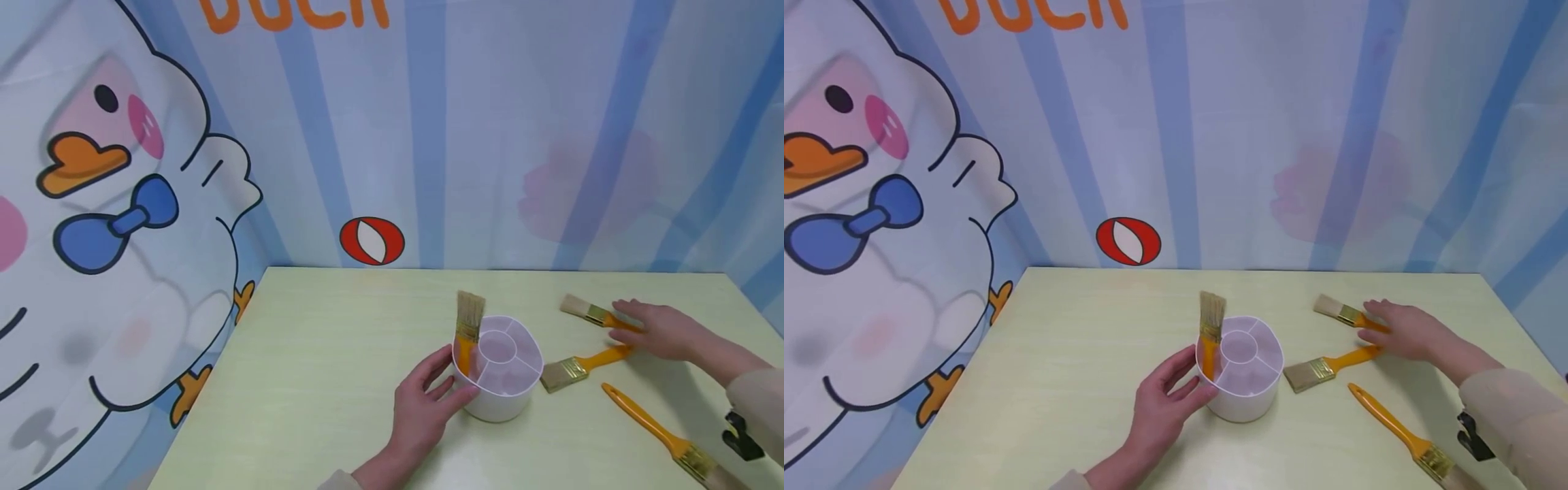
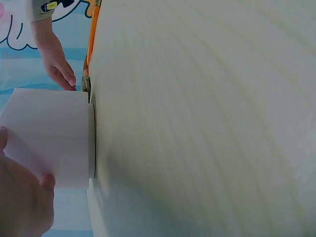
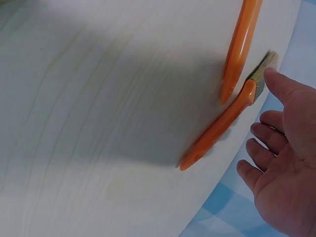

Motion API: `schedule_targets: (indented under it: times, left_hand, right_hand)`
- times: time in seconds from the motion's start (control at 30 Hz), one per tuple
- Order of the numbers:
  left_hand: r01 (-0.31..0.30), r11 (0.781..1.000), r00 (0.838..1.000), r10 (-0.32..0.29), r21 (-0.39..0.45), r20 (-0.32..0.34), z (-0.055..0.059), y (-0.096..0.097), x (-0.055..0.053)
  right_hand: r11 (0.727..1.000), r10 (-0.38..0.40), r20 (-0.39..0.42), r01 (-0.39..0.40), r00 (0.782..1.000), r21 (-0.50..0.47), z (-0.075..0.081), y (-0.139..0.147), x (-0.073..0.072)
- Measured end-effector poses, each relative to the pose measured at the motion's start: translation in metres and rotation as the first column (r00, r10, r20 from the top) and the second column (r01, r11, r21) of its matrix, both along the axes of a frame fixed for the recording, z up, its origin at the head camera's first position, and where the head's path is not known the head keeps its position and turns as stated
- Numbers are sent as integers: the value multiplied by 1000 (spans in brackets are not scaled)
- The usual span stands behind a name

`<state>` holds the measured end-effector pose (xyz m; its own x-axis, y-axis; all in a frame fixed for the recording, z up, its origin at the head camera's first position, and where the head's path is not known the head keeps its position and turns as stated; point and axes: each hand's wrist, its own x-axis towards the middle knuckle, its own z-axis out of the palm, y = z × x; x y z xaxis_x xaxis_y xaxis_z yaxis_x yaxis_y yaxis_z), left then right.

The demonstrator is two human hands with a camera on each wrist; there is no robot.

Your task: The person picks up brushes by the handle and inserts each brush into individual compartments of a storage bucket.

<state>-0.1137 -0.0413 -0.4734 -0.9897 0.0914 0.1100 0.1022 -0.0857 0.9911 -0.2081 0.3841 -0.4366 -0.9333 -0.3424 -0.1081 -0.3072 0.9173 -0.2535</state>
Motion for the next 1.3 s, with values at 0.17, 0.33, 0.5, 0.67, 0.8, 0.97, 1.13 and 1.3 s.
schedule_targets:
  times: [0.17,0.33,0.5,0.67,0.8,0.97,1.13,1.3]
  left_hand:
    - [-2,1000,1000,2,-3,2,1,0,0]
    - [-4,1000,1000,4,3,14,1,0,0]
    - [2,1000,1000,-2,6,0,1,1,1]
    - [5,1000,1000,-5,4,-4,0,0,1]
    - [-2,1000,1000,2,2,-5,0,0,1]
    - [2,1000,1000,-2,2,-19,0,1,1]
    - [-1,1000,1000,1,-3,-20,0,0,1]
    - [-3,1000,1000,3,-7,-29,-2,0,1]
  right_hand:
    - [1000,-2,-4,2,1000,15,-9,5,-5]
    - [1000,-17,-2,17,1000,18,-17,8,-9]
    - [999,-35,-26,35,999,28,-22,10,-11]
    - [999,-36,-52,38,998,24,-25,8,-12]
    - [999,-38,-70,38,997,0,-27,7,-12]
    - [996,-75,-58,71,996,-57,-27,10,-10]
    - [993,-96,-48,92,994,-79,-29,13,-8]
    - [994,-85,-74,80,994,-73,-32,11,-8]
